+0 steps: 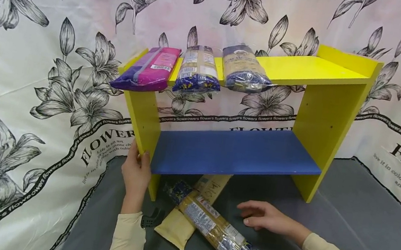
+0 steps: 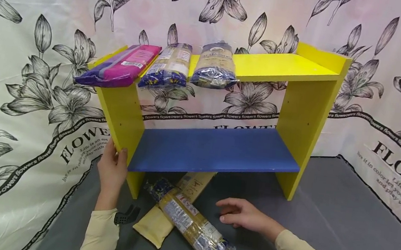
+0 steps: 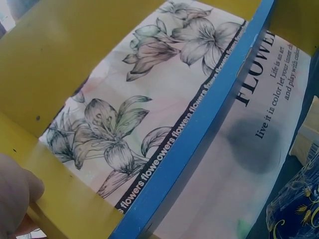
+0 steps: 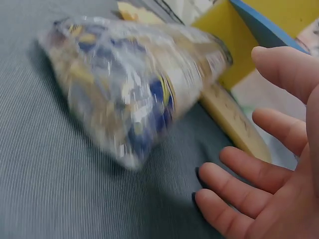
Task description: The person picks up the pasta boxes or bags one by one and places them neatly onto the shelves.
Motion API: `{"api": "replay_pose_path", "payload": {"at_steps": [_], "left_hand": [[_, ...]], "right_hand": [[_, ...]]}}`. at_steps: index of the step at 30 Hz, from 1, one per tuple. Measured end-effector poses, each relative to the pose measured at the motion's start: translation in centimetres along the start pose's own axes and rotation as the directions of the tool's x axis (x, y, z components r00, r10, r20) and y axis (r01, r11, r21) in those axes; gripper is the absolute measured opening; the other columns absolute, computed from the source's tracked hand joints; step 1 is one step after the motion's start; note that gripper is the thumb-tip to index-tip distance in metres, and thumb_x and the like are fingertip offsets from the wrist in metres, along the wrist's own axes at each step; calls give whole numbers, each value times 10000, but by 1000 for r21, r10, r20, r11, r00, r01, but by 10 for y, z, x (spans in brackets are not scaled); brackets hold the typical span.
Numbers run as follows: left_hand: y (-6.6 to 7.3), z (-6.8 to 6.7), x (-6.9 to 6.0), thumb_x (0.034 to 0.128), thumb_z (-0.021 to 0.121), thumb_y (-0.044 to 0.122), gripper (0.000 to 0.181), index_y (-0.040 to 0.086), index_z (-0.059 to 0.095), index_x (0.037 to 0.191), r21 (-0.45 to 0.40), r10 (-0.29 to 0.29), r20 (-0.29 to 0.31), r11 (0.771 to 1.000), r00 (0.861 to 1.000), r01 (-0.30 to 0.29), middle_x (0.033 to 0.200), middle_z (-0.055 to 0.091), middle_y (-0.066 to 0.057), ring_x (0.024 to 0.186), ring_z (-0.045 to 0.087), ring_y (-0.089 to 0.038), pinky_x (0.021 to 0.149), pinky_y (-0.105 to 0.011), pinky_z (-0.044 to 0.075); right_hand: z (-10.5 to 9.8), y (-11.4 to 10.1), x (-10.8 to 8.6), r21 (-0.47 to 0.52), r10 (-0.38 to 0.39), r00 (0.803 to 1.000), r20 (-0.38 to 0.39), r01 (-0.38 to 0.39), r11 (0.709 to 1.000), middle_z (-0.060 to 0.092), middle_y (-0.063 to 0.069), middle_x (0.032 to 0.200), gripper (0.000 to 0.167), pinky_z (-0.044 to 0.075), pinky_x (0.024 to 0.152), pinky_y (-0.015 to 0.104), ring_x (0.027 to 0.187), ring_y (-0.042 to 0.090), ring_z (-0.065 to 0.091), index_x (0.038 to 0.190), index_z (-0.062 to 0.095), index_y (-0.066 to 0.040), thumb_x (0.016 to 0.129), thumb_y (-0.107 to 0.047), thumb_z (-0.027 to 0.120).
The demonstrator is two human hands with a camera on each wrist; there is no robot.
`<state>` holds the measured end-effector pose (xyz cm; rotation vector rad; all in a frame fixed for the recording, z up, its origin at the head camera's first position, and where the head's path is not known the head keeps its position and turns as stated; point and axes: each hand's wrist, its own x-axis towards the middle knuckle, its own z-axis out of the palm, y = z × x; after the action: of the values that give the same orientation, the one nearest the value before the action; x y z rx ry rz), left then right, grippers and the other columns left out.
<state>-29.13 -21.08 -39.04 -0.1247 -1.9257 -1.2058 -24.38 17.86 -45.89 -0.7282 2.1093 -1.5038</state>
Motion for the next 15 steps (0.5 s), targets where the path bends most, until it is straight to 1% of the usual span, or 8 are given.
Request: {"api": "replay_pose_path", "payload": {"at_steps": [3,5,7,11,13,15], "left_hand": [[-2,1,-1,1007,556,34,496,82,503,1498,-4,6,-1,1000,1000,-6,1219,682,-321,947,731,-486,697,-620,578],[-2,1,-1,1006,556,30,498,88,504,1498,-7,9,-3,1000,1000,-9,1219,683,-317,948,731,-485,701,-621,579],[-2,1,-1,1005,554,26,501,90,503,1499,-7,11,-3,1000,1000,-11,1225,682,-313,953,730,-485,705,-622,578],[-1,0,0,1006,556,27,504,87,500,1503,-4,4,5,1000,1000,-4,1239,679,-312,964,729,-486,709,-622,580],[0,0,0,1006,563,36,504,85,500,1504,-5,-2,8,1000,1000,2,1247,676,-311,978,727,-485,718,-622,581],[0,0,0,1006,568,40,503,80,500,1503,-5,-7,9,1000,1000,7,1251,674,-310,987,725,-484,726,-622,582]], "right_hand": [[12,-2,12,4,-39,999,11,39,999,497,432,1393,580,557,717,344,1022,150,671,1497,373,125,1019,-136,570],[18,-3,20,-1,-60,998,12,60,998,487,433,1398,613,561,737,329,1028,163,682,1512,352,118,1006,-134,590],[25,-4,27,-4,-73,997,17,73,997,471,438,1402,654,572,771,323,1058,226,693,1526,333,108,987,-131,617],[36,-5,41,-32,-80,997,20,81,996,434,438,1428,700,579,825,323,1126,386,681,1533,356,76,945,-138,671],[41,-7,48,-51,-82,996,25,83,995,424,413,1461,688,570,844,336,1176,442,645,1527,393,46,936,-147,688],[44,-7,54,-84,-98,994,40,101,991,421,366,1506,670,556,905,361,1272,471,582,1521,424,16,934,-155,700]]}}
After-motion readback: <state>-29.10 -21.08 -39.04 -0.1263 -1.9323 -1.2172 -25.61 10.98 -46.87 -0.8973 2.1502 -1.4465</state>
